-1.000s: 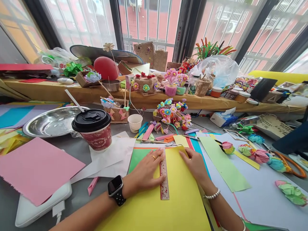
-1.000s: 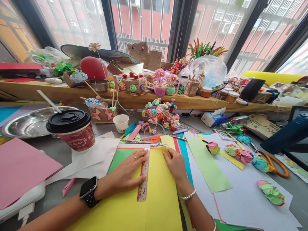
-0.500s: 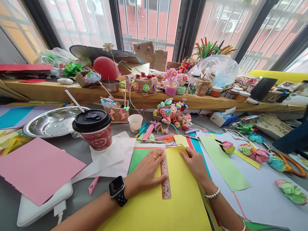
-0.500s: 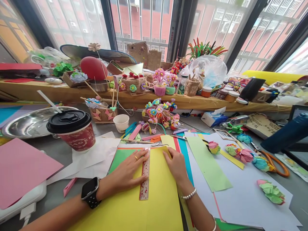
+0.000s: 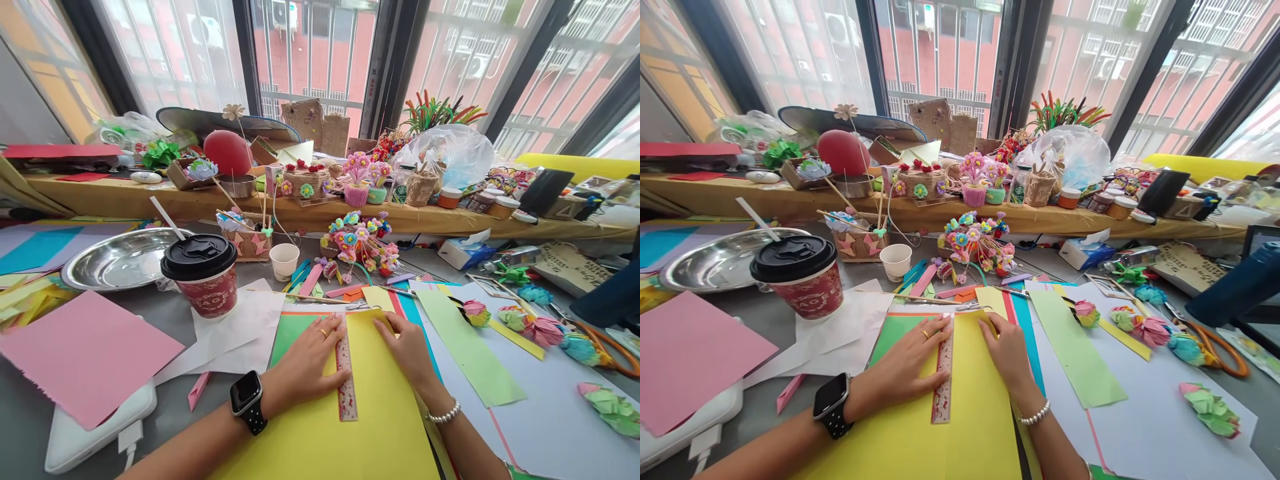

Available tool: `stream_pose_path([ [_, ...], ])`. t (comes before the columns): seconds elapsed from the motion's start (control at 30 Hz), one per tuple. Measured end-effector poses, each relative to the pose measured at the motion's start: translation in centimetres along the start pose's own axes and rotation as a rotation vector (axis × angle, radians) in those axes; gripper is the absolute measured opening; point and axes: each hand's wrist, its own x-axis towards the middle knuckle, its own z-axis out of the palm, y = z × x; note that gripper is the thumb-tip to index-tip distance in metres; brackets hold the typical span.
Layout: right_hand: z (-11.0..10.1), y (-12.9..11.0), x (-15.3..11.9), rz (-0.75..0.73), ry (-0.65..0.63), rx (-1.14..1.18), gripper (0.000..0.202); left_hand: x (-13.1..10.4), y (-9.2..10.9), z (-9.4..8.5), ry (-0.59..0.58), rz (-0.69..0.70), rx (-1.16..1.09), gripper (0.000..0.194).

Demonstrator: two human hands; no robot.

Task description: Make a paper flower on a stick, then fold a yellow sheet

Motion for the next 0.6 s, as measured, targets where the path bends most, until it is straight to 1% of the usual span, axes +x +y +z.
stream_pose_path([
  [0.23,0.01,-0.13,-0.13,-0.019,0.002,-0.014,0.024,0.11,0.01,-0.07,-0.022,-0.006,0.003,0.061],
  [0.6,0.02,-0.12,-0.05,0.01,0.005,-0.029,0.024,0.15,0.07,-0.25,-0.04,-0.004,0.024,0.061],
])
